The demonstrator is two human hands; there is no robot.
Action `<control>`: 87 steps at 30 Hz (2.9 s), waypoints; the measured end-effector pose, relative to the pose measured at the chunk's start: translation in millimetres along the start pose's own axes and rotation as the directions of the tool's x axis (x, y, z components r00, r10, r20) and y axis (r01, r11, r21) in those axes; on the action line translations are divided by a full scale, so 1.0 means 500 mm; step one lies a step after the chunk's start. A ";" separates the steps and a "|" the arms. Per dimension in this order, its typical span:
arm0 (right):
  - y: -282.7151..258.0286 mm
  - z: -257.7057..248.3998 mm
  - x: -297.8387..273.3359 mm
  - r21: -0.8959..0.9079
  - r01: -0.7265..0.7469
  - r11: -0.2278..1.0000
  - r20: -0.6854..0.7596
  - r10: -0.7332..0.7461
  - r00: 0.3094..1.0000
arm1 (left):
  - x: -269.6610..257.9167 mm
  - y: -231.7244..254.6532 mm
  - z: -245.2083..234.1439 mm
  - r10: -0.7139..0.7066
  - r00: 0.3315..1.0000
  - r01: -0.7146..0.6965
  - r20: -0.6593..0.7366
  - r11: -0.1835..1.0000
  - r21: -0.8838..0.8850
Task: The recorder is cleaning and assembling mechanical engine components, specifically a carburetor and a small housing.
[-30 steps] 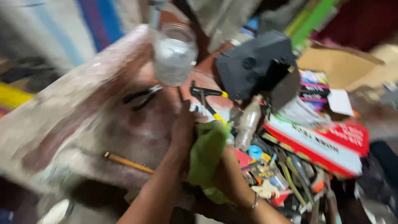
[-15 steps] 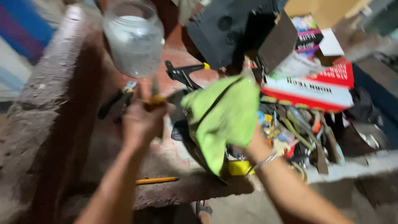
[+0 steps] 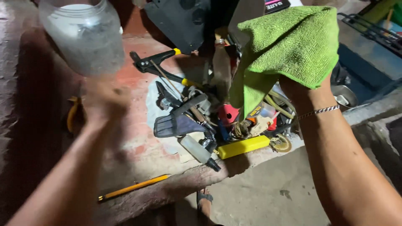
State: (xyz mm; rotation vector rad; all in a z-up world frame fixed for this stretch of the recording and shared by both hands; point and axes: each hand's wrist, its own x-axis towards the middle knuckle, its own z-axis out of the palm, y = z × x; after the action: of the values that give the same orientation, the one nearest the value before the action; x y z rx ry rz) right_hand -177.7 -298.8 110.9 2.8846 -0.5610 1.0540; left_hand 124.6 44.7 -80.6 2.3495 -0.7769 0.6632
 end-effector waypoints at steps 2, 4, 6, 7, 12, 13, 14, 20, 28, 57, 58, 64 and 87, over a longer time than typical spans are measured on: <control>0.000 -0.025 -0.002 -0.083 0.069 0.994 -0.013 -0.071 0.997 | -0.012 0.068 0.060 -0.045 0.988 0.055 0.149 0.997 -0.062; 0.030 -0.044 -0.011 -0.178 0.132 0.975 -0.025 -0.139 0.990 | -0.019 0.129 0.111 -0.066 0.953 0.107 0.294 0.986 -0.125; 0.089 -0.055 -0.024 0.252 0.003 0.968 -0.127 0.030 0.991 | -0.023 0.180 0.148 -0.252 0.775 0.422 0.580 0.889 -0.177; 0.093 -0.073 -0.035 0.239 0.007 0.971 -0.136 0.026 0.990 | -0.031 0.190 0.167 -0.242 0.780 0.417 0.577 0.888 -0.193; 0.361 -0.051 -0.090 0.568 -0.205 0.797 0.193 0.114 0.975 | 0.000 0.214 0.203 -0.370 0.671 0.674 0.643 0.667 -0.319; 0.328 -0.045 -0.083 0.575 -0.206 0.791 0.192 0.114 0.975 | 0.022 0.229 0.164 -0.375 0.671 0.673 0.639 0.671 -0.313; 0.295 -0.039 -0.077 0.903 -0.276 0.329 0.213 0.215 0.953 | 0.043 0.245 0.125 -0.323 0.753 0.606 0.573 0.680 -0.413; 0.157 0.134 0.001 0.804 -0.053 0.593 0.106 -0.055 0.993 | 0.141 0.408 -0.017 -0.243 0.893 0.450 0.379 0.458 -0.766; -0.112 0.146 0.087 0.780 -0.600 -0.180 0.626 0.235 0.743 | 0.079 0.607 -0.026 0.103 0.944 -0.257 -0.313 0.825 -0.503; -0.268 0.099 0.116 0.860 -0.281 0.426 0.205 0.217 0.954 | 0.216 0.477 -0.068 -0.026 0.960 -0.116 -0.279 0.870 -0.480; -0.275 0.105 0.120 0.855 -0.285 0.434 0.199 0.235 0.952 | 0.218 0.466 -0.058 -0.016 0.962 -0.125 -0.273 0.861 -0.493; -0.272 0.106 0.080 0.806 -0.504 0.311 0.333 0.466 0.820 | 0.210 0.460 0.014 0.120 0.988 0.049 0.092 0.322 -0.946; -0.356 -0.023 0.020 0.639 -0.756 -0.142 0.707 0.495 0.504 | 0.181 0.487 -0.048 0.268 0.562 0.827 0.783 -0.172 -0.535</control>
State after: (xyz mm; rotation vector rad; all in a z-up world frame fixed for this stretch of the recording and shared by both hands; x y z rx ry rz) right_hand -117.7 -134.0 144.5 3.7288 -2.4915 1.5014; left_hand 23.1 -135.8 78.4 0.9314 -0.4394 -1.0837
